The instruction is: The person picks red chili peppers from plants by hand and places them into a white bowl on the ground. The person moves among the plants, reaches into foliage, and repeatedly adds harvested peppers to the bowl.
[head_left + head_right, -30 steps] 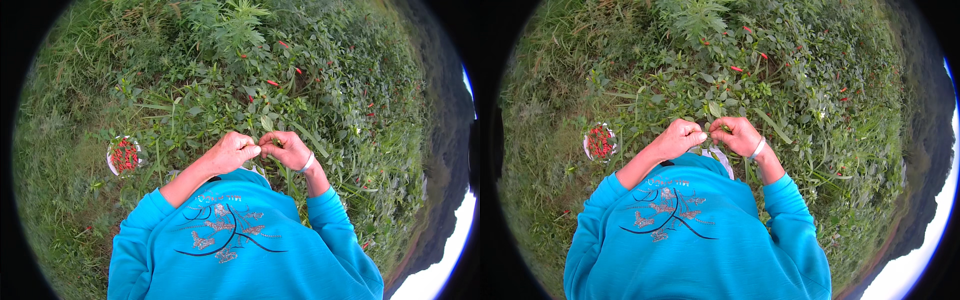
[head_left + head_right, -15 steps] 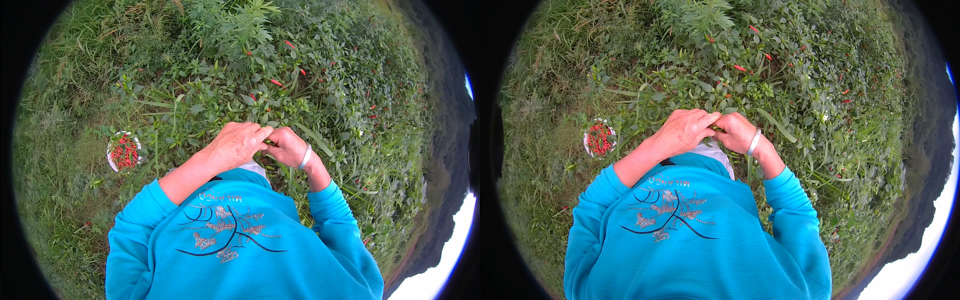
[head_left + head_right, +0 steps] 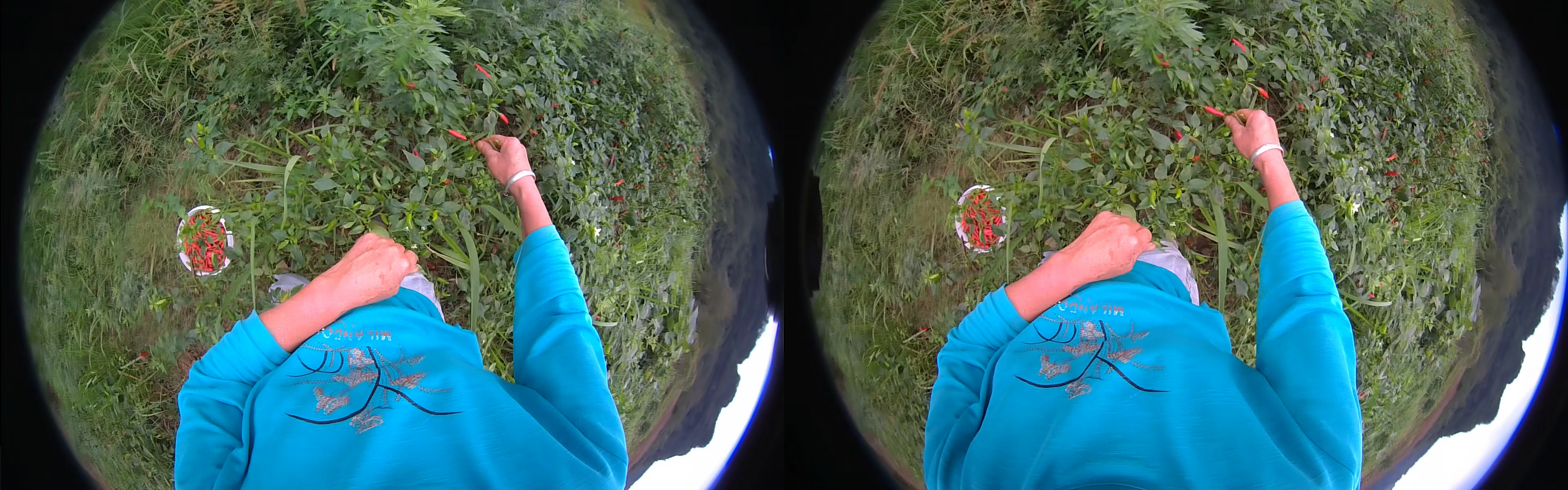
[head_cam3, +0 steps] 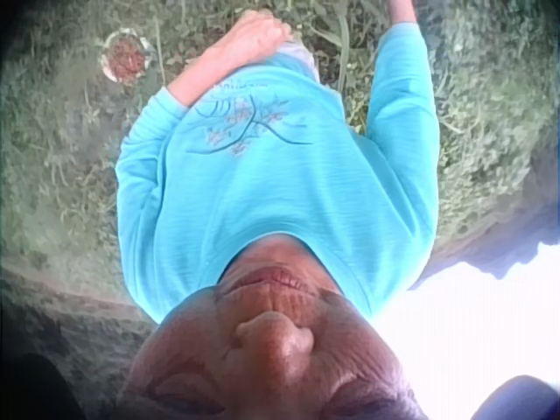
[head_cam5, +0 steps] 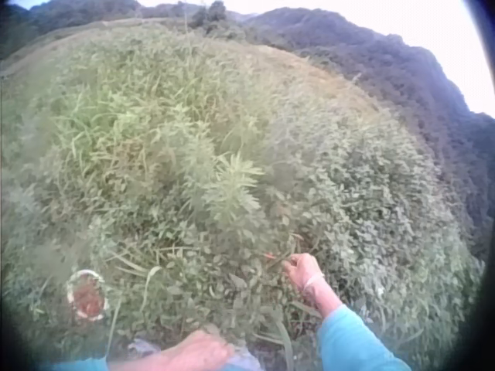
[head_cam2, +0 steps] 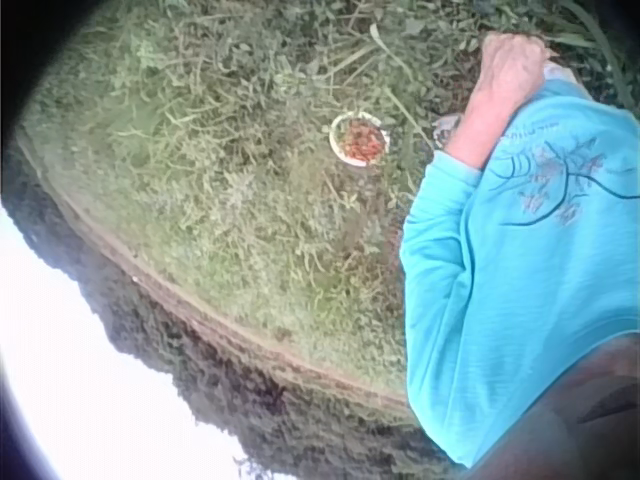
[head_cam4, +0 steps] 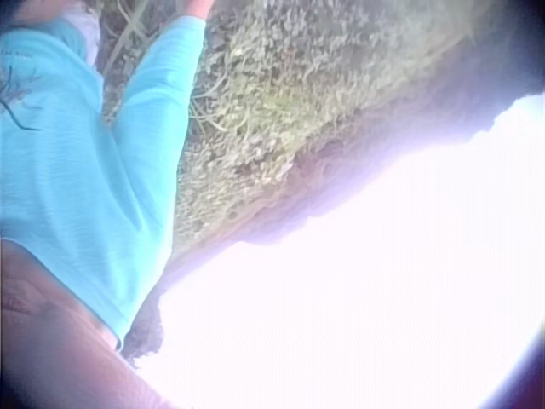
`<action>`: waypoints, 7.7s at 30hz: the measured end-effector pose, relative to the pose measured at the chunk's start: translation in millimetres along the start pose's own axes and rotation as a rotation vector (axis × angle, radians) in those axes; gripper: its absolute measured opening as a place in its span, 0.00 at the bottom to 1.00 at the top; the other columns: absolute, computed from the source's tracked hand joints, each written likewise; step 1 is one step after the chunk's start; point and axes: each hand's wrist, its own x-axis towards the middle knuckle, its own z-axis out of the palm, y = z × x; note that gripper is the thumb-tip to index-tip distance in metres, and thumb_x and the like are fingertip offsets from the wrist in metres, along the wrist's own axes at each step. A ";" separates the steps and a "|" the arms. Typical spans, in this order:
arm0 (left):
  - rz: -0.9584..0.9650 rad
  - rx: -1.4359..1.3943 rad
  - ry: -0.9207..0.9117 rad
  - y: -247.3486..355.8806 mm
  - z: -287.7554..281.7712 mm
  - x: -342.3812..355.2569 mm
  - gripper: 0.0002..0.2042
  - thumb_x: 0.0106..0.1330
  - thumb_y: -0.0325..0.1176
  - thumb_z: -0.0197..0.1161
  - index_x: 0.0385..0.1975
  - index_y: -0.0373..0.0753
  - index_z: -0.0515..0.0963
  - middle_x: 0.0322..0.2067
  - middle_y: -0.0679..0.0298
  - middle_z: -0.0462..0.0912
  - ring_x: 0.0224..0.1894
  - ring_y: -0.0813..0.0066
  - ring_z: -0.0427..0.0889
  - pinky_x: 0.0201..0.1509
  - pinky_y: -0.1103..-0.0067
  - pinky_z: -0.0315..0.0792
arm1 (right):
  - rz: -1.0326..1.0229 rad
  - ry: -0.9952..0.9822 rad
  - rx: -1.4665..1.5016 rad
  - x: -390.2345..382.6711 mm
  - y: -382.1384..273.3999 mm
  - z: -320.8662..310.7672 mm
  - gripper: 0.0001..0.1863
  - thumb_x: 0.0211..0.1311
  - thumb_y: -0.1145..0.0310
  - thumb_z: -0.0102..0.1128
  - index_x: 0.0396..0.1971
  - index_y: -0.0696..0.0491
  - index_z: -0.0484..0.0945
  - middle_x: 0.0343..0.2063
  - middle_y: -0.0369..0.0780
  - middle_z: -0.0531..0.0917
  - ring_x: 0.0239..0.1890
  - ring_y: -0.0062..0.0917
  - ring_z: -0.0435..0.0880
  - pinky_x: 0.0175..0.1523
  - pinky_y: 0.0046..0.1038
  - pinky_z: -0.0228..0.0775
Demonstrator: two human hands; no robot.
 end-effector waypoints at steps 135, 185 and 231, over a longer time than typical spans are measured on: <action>-0.682 -0.466 -0.281 -99.2 28.1 198.9 0.20 0.54 0.35 0.54 0.46 0.33 0.67 0.44 0.49 0.70 0.48 0.56 0.69 0.51 0.69 0.63 | -0.012 -0.400 0.161 2.8 35.3 23.9 0.13 0.49 0.61 0.55 0.25 0.56 0.76 0.19 0.48 0.77 0.26 0.41 0.77 0.33 0.35 0.69; -0.240 -0.510 -0.348 -79.3 98.8 149.9 0.12 0.50 0.18 0.50 0.35 0.33 0.73 0.33 0.57 0.73 0.40 0.59 0.73 0.42 0.72 0.67 | 0.327 -0.943 0.356 -58.8 -4.4 -33.8 0.13 0.46 0.65 0.52 0.11 0.58 0.71 0.06 0.40 0.71 0.10 0.23 0.71 0.20 0.27 0.65; -0.020 -0.275 -0.203 -82.0 151.5 81.2 0.05 0.44 0.22 0.50 0.21 0.30 0.71 0.29 0.53 0.70 0.38 0.59 0.72 0.43 0.69 0.67 | 0.107 -1.088 0.582 49.9 -81.8 114.4 0.08 0.43 0.71 0.53 0.13 0.60 0.73 0.13 0.40 0.77 0.12 0.21 0.73 0.13 0.22 0.64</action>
